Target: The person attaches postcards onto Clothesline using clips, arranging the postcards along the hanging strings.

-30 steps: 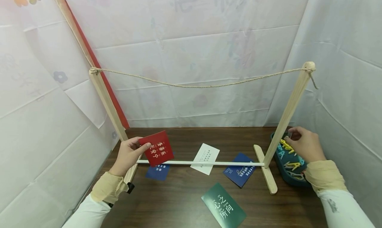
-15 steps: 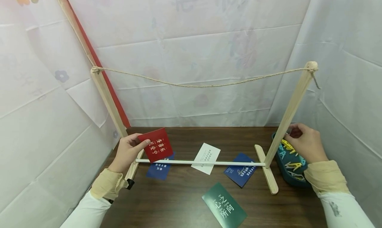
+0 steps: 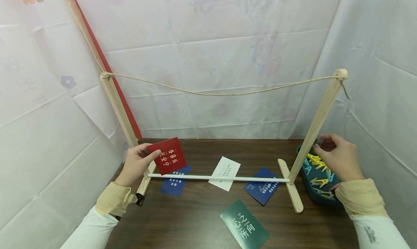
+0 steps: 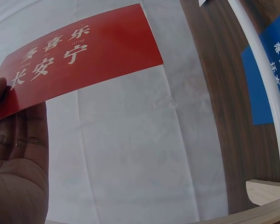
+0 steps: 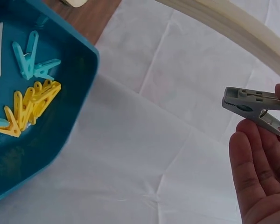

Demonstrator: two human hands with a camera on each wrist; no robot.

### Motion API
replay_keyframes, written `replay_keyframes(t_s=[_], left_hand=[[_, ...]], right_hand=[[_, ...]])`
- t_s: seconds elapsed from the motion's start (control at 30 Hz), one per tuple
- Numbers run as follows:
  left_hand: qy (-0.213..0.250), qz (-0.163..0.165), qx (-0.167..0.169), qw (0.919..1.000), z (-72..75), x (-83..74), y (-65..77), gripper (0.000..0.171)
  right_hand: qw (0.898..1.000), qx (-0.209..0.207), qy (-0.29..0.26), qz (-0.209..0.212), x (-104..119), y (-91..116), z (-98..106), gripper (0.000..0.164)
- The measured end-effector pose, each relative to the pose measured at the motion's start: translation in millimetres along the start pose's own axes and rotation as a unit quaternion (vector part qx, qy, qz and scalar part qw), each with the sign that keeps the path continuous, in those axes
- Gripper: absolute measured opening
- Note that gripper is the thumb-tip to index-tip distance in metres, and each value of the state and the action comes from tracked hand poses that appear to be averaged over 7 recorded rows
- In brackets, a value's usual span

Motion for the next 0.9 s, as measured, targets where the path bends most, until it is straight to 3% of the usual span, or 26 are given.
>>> replay_keyframes(t_s=[0.4,0.63,0.9], left_hand=[[-0.014,-0.001,-0.019,0.9997,7.6,-6.4,-3.7,0.016],[-0.028,-0.009,-0.041,0.9987,15.7,-5.3,-4.6,0.015],[-0.039,-0.008,-0.043,0.9983,20.7,-9.9,-5.9,0.015]], right_hand=[[1.0,-0.013,0.002,-0.016,17,3,6,0.035],[0.999,-0.036,0.009,0.011,29,5,10,0.034],[0.999,-0.042,0.014,0.028,41,9,12,0.033]])
Point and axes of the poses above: each hand's wrist, its own y-axis away from the middle knuckle, its own z-axis out of the back of the hand, x = y × z, the point moved 4 cm from there along -y, towards the middle knuckle, and after that the axes turned 14 degrees about -y, right-handed, at the moved point
